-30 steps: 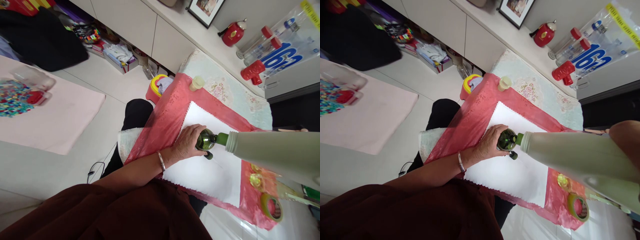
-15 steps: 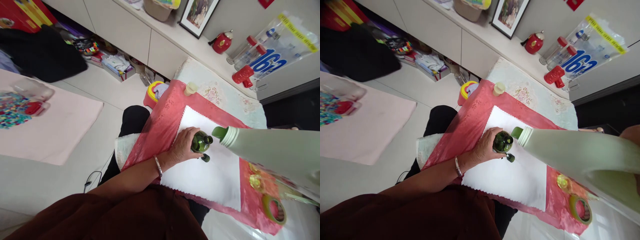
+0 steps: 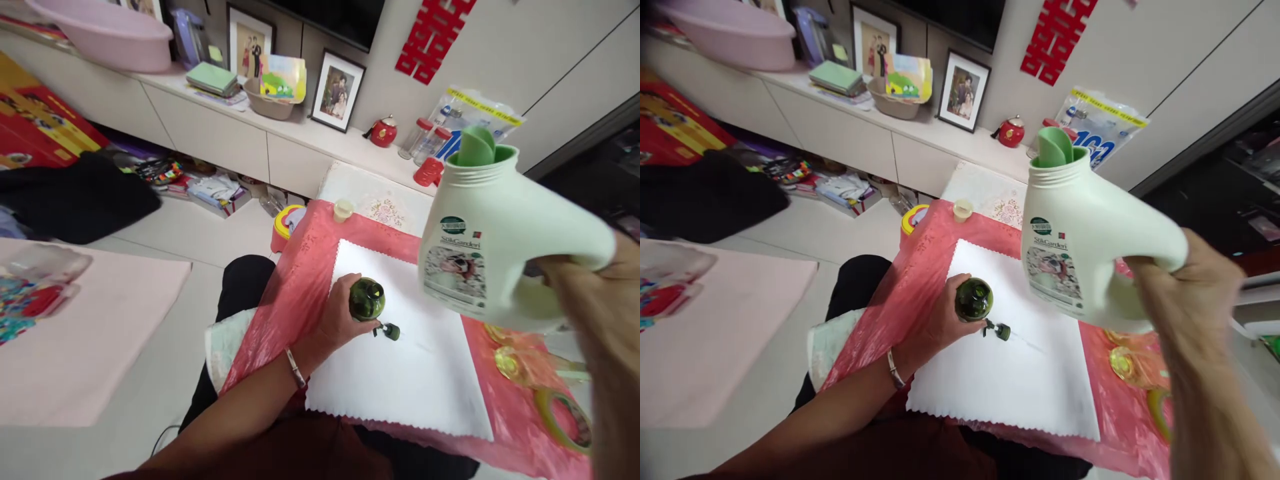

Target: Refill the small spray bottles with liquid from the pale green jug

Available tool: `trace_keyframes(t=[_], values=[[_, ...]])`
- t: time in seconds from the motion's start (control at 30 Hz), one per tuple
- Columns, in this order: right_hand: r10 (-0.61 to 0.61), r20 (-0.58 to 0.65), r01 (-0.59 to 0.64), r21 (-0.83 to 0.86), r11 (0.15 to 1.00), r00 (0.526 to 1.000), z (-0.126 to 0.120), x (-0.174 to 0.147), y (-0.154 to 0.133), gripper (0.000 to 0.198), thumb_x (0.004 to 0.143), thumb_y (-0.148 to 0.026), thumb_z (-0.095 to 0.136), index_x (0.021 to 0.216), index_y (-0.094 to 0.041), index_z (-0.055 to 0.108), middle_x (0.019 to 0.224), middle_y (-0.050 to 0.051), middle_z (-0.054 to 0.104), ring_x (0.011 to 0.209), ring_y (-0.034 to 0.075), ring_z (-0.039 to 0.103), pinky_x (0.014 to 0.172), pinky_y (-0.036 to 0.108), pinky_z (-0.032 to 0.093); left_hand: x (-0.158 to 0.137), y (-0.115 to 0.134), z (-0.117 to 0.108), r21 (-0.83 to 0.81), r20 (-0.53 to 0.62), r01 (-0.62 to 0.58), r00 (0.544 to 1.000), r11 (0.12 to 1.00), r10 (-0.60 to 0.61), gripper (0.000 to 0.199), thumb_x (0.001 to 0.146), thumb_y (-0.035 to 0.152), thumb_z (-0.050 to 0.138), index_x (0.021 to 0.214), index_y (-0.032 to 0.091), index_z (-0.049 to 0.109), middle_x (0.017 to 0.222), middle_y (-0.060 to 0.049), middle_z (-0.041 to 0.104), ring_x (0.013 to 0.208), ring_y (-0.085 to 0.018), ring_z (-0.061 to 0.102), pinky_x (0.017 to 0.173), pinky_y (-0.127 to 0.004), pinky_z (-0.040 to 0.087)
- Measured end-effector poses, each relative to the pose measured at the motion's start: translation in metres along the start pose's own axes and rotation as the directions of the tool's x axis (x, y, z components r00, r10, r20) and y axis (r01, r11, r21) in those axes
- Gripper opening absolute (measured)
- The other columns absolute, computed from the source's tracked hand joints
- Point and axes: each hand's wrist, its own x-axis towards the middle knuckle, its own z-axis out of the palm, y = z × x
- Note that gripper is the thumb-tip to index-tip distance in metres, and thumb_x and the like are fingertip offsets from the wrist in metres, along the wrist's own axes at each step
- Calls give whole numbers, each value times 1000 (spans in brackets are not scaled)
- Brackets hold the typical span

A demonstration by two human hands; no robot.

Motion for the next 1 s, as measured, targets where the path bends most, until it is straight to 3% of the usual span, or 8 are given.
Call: trace_keyframes(t=[0.03,0.1,0.27,0.4,0.6,0.77,0.87,1.0], values=[[-32,-12,33,104,994,999,12,-5,7,30,74,-36,75,100,-20,77,81,3,61,67,13,53,65,28,41,0,-2,1,-12,1,5,1000,1000,-5,95,56,31,94,136,24,42,133,-14,56,125,-36,59,107,-57,51],[75,-34,-64,267,962,997,40,-20,22,37,65,-43,74,90,-15,73,72,3,57,61,14,49,58,26,40,1,-6,2,-37,14,23,1000,999,-22,98,53,32,95,136,24,43,134,-13,56,128,-37,57,111,-59,48],[263,-8,-235,425,874,965,101,-63,51,38,66,-52,63,78,-17,54,64,1,49,53,14,45,47,24,37,1,-14,1,-154,84,99,993,983,-87,103,56,47,94,140,24,40,141,-14,53,134,-36,54,115,-56,44],[332,11,-302,445,843,943,125,-83,59,40,65,-55,57,78,-18,49,65,0,48,54,14,45,48,23,39,2,-15,0,-209,112,115,989,971,-93,106,58,58,91,142,21,39,139,-14,56,131,-34,57,113,-52,47],[263,183,-317,418,851,947,108,-88,66,50,63,-54,67,95,-16,60,88,4,61,78,19,58,68,28,49,2,-11,-2,-130,102,70,993,989,-57,100,63,56,87,143,20,38,144,-17,50,136,-34,53,116,-53,43],[272,210,-324,276,905,939,69,-115,82,89,65,-60,71,139,-13,52,117,12,61,101,27,61,76,35,52,2,-10,-1,-177,106,152,985,972,-135,104,60,48,90,145,21,35,145,-16,52,135,-34,54,117,-54,42],[261,218,-304,194,933,940,57,-148,86,70,78,-62,60,124,-11,61,106,11,63,82,22,62,71,35,52,3,-12,-1,-214,85,220,975,952,-206,110,54,45,94,144,22,35,147,-17,51,136,-35,53,117,-55,41],[32,505,-185,255,949,862,60,-187,73,53,84,-62,55,109,-16,68,96,5,63,73,17,60,62,29,51,6,-16,1,-328,73,245,970,912,-234,104,52,44,94,139,22,40,141,-15,56,129,-32,59,113,-52,45]])
